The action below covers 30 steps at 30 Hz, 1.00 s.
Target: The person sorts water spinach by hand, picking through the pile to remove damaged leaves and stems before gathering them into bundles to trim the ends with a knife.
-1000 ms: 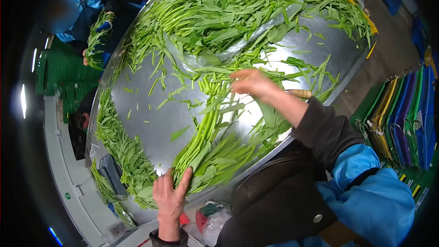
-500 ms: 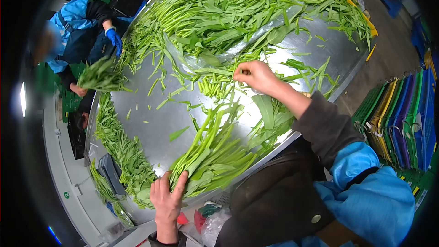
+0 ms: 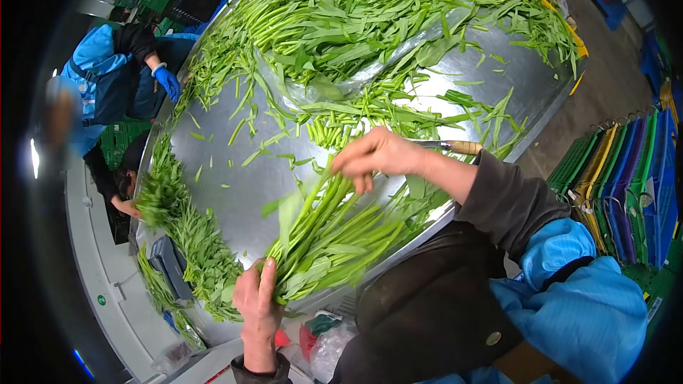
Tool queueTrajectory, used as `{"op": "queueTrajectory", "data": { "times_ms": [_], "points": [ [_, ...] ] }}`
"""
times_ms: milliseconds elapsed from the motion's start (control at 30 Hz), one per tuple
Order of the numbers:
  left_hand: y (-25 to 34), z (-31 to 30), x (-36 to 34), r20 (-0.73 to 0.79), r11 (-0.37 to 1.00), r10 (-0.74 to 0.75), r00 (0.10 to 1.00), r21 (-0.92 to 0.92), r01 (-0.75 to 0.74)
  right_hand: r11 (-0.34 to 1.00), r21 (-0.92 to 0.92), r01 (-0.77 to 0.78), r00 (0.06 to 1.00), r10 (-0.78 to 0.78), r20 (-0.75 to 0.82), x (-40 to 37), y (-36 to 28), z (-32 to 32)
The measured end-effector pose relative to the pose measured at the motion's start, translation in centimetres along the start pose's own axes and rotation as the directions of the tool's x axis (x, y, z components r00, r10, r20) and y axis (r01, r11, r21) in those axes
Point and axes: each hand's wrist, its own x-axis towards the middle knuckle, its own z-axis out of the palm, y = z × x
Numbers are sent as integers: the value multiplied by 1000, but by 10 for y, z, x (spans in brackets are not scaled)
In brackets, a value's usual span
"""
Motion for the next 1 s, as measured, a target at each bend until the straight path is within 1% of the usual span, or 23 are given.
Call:
{"op": "queueTrajectory", "data": {
  "times_ms": [33,67,100,133,200,233,267,333,367,433,467,533,600,633,667,733,767,800,867,900,933,967,1000],
  "points": [
    [0,0,0,-8,1000,20,1000,18,-20,999,32,-15,993,19,-117,-2,-1,-9],
    [0,0,-1,-9,1000,19,1000,19,-18,999,31,-14,993,18,-114,1,8,-25],
    [3,-1,-1,-16,1000,13,1000,19,-13,958,271,91,930,15,-367,7,26,-44],
    [4,-2,-2,-24,1000,10,1000,20,-9,855,455,250,805,78,-589,10,30,-50],
    [5,-3,0,-34,1000,15,999,23,-14,965,261,-21,936,111,-335,8,33,-49],
    [7,-3,0,-35,1000,14,999,21,-13,989,54,-134,972,142,-185,3,28,-34],
    [9,-4,0,-26,1000,20,999,16,-20,961,-215,-175,982,155,-108,1,26,-16],
    [10,-2,7,-67,999,34,997,27,-32,984,39,-175,973,167,160,5,30,-3],
    [11,-3,8,-87,999,41,995,24,-39,984,42,-173,974,165,157,4,28,-2],
    [9,-2,3,-98,999,51,994,9,-51,979,36,-202,978,204,-38,1,14,2],
    [10,-2,1,-113,998,54,992,-6,-55,979,33,-203,978,204,-34,1,15,-5],
    [16,-3,4,-71,994,110,991,16,-109,990,-21,-141,982,137,-132,0,13,-28],
    [25,-7,11,-75,994,107,991,24,-105,994,32,-107,953,112,-282,-9,5,-44],
    [26,-7,12,-76,991,130,989,30,-128,991,50,-123,914,133,-383,-8,6,-53],
    [26,-9,12,-74,987,156,985,37,-154,994,26,-102,846,100,-524,-6,11,-61],
    [25,-11,8,-68,988,148,987,47,-145,1000,20,-8,756,19,-654,-4,16,-81],
    [24,-11,5,-75,989,139,987,51,-135,955,-255,-152,826,-19,-563,-4,16,-88],
    [23,-12,4,-79,990,131,988,53,-127,883,-439,-168,898,-48,-438,-5,10,-71],
    [23,-12,7,-75,989,145,987,53,-141,751,-650,-115,983,-10,-185,-11,9,-43],
    [23,-10,8,-100,989,140,985,64,-134,897,-431,-98,994,63,-94,-9,19,-33],
    [24,-9,7,-120,990,132,984,73,-124,979,-176,-107,994,111,18,-5,26,-25],
    [24,-9,7,-115,989,136,984,73,-128,984,-128,-125,972,147,184,-3,26,-23],
    [24,-9,8,-122,990,126,985,72,-118,985,-124,-123,973,144,181,-3,24,-21]
  ]
}}
